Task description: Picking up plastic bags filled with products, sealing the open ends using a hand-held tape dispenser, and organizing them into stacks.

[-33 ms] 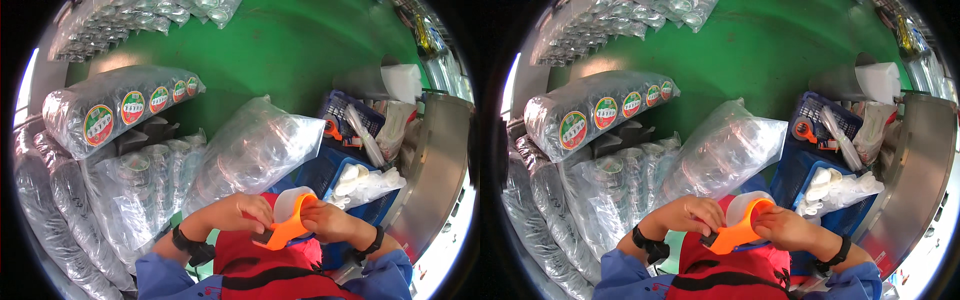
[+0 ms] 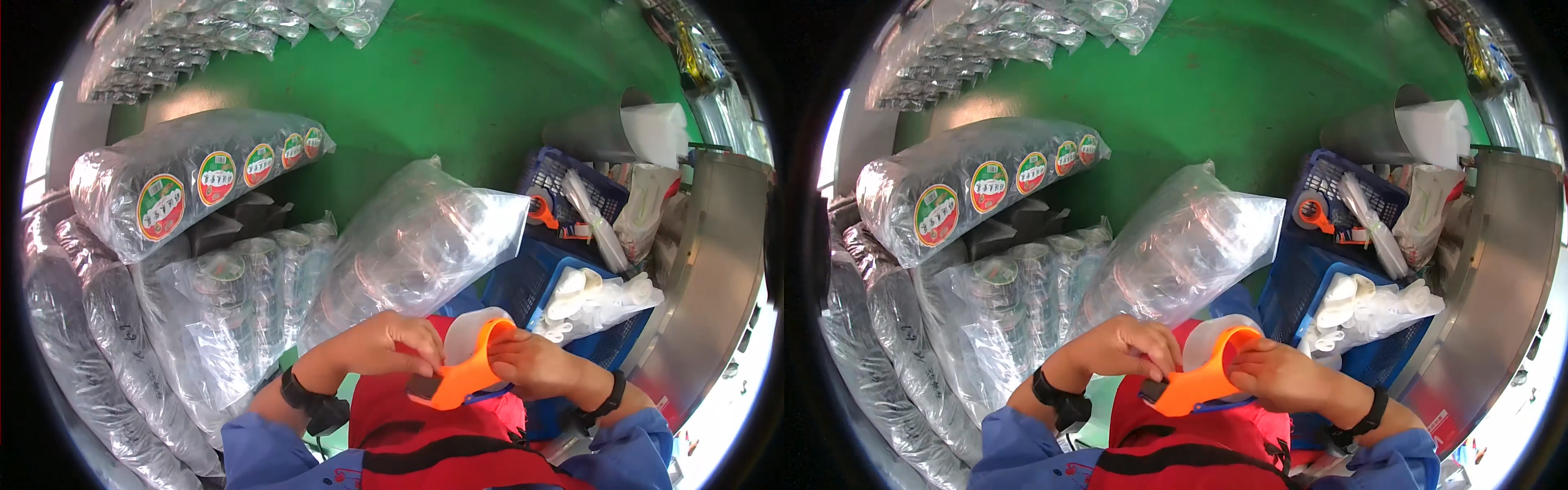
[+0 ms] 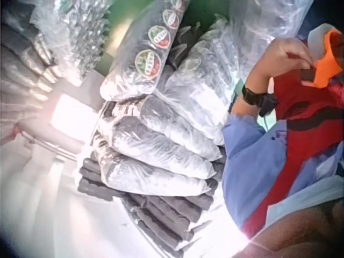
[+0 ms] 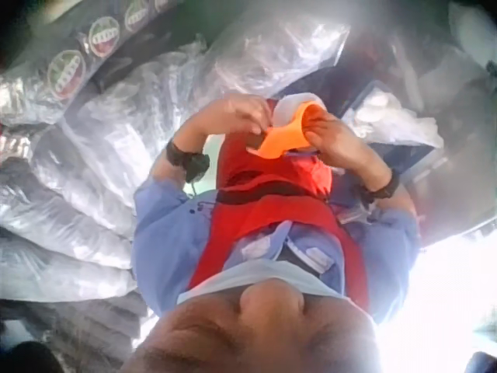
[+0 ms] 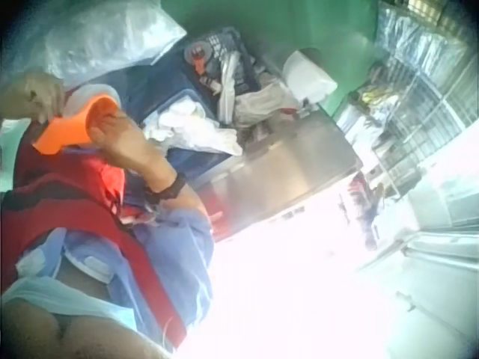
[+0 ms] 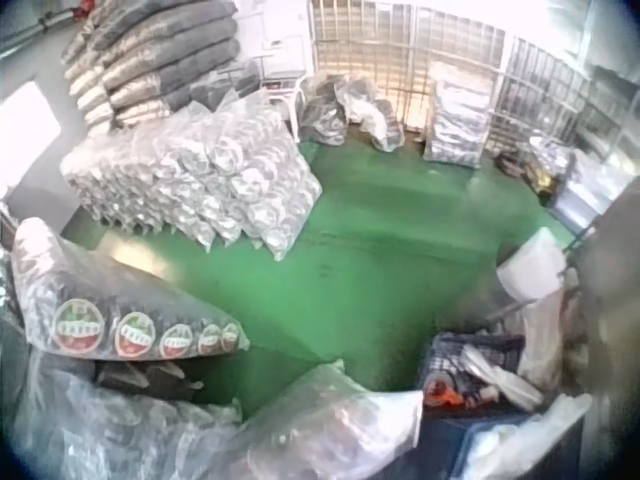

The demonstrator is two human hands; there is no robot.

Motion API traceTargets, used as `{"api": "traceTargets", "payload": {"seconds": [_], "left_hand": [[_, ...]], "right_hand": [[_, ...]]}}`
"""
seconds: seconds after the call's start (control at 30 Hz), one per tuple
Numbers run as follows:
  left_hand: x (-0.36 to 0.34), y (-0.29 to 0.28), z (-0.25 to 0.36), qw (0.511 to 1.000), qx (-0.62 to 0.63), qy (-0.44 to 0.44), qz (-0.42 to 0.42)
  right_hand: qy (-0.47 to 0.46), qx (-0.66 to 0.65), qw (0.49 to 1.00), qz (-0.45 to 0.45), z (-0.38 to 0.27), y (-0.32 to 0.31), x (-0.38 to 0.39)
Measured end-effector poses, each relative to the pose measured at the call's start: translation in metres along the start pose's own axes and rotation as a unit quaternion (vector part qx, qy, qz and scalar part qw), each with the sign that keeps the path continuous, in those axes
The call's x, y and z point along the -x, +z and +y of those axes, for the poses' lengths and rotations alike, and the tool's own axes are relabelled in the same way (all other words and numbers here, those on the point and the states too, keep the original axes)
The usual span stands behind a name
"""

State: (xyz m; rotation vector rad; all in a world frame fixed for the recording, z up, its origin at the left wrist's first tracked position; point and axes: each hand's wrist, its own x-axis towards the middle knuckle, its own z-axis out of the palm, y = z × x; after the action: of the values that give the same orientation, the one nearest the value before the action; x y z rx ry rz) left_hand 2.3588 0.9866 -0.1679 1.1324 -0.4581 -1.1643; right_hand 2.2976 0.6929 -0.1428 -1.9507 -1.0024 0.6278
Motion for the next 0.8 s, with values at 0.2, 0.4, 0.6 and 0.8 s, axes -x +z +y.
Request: {"api": "traceTargets", "payload": {"seconds": [0.2,0.4,0.6,0.8], "left_hand": [[-0.043,-0.053,0.037,0.901,-0.083,-0.012,0.425],[-0.077,-0.079,0.010,0.857,-0.097,-0.049,0.504],[-0.042,-0.019,-0.007,0.998,0.003,-0.031,0.051],[-0.044,-0.021,0.014,0.998,0.045,-0.013,-0.050]], "right_hand": [[0.218,-0.220,0.942,0.128,-0.027,0.035,0.026],[0.261,-0.188,0.901,0.291,-0.049,0.064,0.055],[0.126,-0.062,0.963,0.230,-0.029,0.038,0.038],[0.063,-0.062,0.965,0.247,-0.026,0.025,0.016]]}}
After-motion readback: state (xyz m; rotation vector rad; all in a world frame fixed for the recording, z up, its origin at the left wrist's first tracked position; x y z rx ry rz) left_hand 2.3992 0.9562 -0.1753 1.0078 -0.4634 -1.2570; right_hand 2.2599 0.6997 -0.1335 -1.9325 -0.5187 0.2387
